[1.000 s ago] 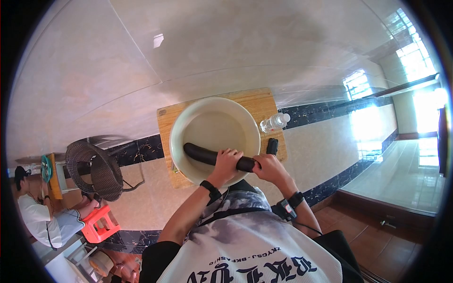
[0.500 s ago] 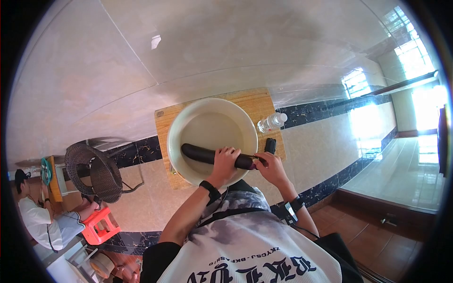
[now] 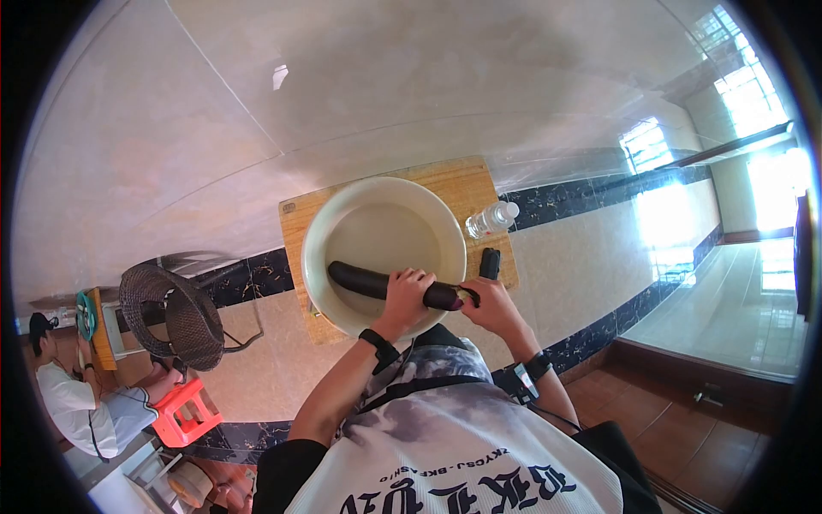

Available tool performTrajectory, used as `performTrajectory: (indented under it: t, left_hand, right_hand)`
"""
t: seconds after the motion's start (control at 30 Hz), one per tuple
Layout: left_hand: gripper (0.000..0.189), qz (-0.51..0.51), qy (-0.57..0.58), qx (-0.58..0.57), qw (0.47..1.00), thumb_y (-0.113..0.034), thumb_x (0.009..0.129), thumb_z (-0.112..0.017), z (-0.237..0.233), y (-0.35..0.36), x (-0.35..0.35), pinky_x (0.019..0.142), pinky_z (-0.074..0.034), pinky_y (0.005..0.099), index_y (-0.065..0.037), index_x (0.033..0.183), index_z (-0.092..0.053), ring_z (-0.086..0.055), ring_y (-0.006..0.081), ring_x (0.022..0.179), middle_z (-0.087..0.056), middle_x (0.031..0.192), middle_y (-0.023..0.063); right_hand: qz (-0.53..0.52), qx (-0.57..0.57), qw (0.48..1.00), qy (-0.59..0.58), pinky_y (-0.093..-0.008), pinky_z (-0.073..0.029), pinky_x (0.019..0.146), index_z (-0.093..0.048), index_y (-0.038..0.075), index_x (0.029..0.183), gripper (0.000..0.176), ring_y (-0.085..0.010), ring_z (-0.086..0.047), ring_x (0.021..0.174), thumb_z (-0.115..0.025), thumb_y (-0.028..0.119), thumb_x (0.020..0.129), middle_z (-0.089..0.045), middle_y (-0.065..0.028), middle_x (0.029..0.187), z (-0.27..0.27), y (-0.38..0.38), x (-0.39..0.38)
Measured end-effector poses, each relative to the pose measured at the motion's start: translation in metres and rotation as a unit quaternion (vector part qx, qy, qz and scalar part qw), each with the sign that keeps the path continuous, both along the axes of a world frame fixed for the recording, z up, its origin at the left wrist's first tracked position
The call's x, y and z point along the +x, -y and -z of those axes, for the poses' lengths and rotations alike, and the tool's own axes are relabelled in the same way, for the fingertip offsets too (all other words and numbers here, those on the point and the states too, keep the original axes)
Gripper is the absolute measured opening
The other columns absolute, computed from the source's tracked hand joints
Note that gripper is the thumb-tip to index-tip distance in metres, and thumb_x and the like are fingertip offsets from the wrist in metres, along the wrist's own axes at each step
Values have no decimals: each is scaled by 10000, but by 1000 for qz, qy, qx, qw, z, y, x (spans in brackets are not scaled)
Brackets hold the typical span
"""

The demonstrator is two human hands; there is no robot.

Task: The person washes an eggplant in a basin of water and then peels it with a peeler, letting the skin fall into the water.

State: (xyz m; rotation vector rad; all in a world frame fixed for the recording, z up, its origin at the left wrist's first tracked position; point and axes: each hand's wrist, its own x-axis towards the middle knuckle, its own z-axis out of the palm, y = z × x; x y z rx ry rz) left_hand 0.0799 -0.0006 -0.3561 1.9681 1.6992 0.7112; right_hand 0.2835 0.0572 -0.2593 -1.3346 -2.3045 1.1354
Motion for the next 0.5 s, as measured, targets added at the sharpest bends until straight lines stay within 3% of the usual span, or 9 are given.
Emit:
performTrajectory:
  t: [0.4, 0.5]
  left_hand:
    - [414, -5, 0, 11, 1000, -24, 610, -725, -4, -1, -1, 869, -426, 442, -145, 996, -636, -626, 284, 1017, -657, 959, 42]
    - [406, -3, 2, 12, 1000, -24, 613, -723, -4, -2, -3, 865, -427, 442, -144, 991, -635, -628, 284, 1014, -657, 956, 43]
  right_hand:
    - [67, 46, 996, -28, -396, -563, 725, -739, -53, 1008, 299, -354, -699, 767, -654, 37, 737, -698, -203, 874, 11, 9, -8]
    - [72, 16, 996, -40, -438, -561, 780, -727, -55, 993, 286, -407, -686, 822, -669, 43, 731, -690, -223, 881, 3, 7, -8]
